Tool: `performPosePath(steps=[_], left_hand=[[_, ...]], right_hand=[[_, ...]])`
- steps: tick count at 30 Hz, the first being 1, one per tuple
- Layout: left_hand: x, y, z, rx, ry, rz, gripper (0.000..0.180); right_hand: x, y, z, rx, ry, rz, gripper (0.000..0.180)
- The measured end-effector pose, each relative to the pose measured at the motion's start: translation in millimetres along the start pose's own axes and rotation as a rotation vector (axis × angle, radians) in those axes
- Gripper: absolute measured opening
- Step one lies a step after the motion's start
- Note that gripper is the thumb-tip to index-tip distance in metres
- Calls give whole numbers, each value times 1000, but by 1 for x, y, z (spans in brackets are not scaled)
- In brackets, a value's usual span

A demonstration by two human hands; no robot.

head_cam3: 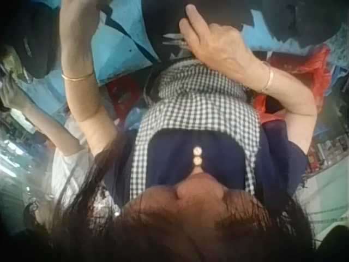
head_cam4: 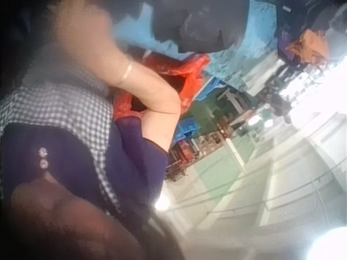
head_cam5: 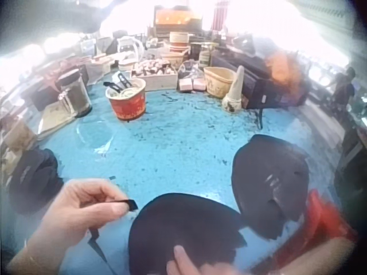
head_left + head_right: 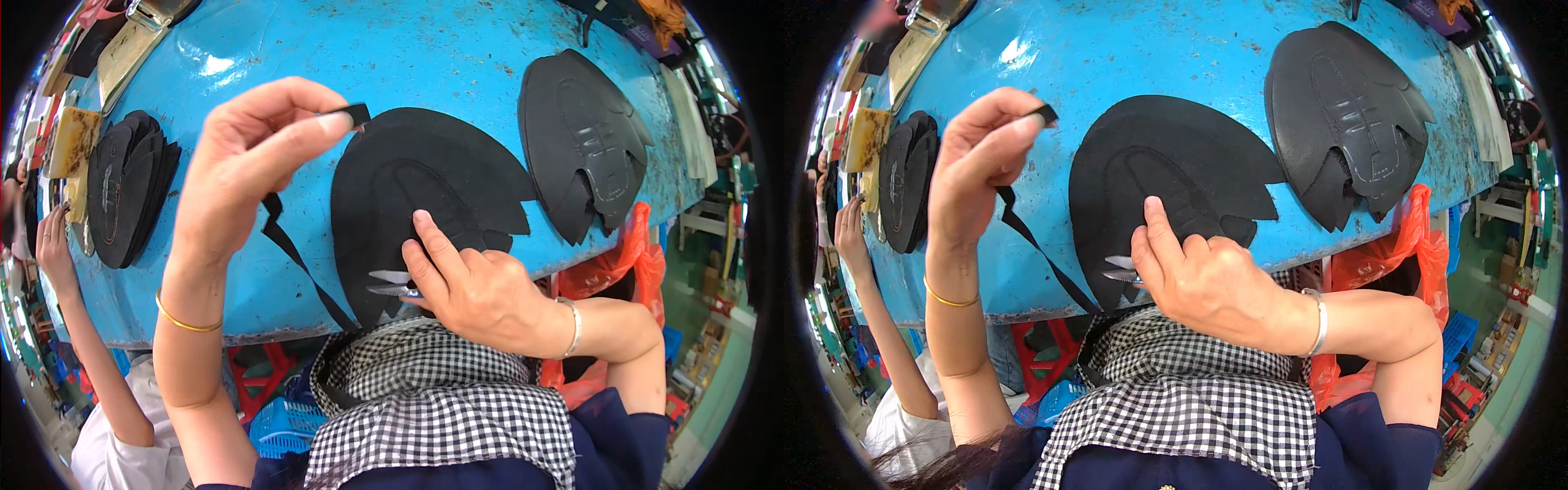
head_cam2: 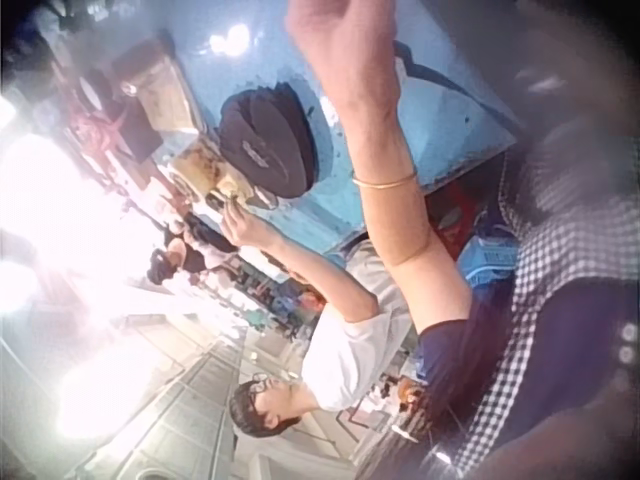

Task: The person trims excess material and loose threads from black shoe upper components using small snips.

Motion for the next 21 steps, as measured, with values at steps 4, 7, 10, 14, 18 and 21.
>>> performPosePath(steps=[4, 7, 10, 14, 18, 21], left_hand=[[-4, -28, 2, 217, -46, -99, 18], [-11, -41, -9, 248, -24, -156, 13], [-5, -26, -29, 132, 98, -54, 4], [18, -14, -61, 341, 287, -53, 10], [41, 11, -95, 552, 488, 50, 14], [45, 28, -96, 620, 451, 102, 16]], right_hand=[[0, -26, -2, 155, -145, -34, 16], [-1, -95, -1, 1018, -252, -148, 25], [-82, -180, -21, 1430, -458, -737, 28], [-176, -251, 8, 1009, -755, -856, 32], [-197, -244, 10, 1206, -800, -776, 22], [-124, -187, 8, 990, -392, -527, 15]])
Point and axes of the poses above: each hand's wrist, its own x-axis towards the middle knuckle, its own z-axis out of the back of the hand, y = z × x, the point moved 9 cm from there along x, towards the middle knuckle, and after that the axes turned 15 degrees about y, right-handed, at the moved point
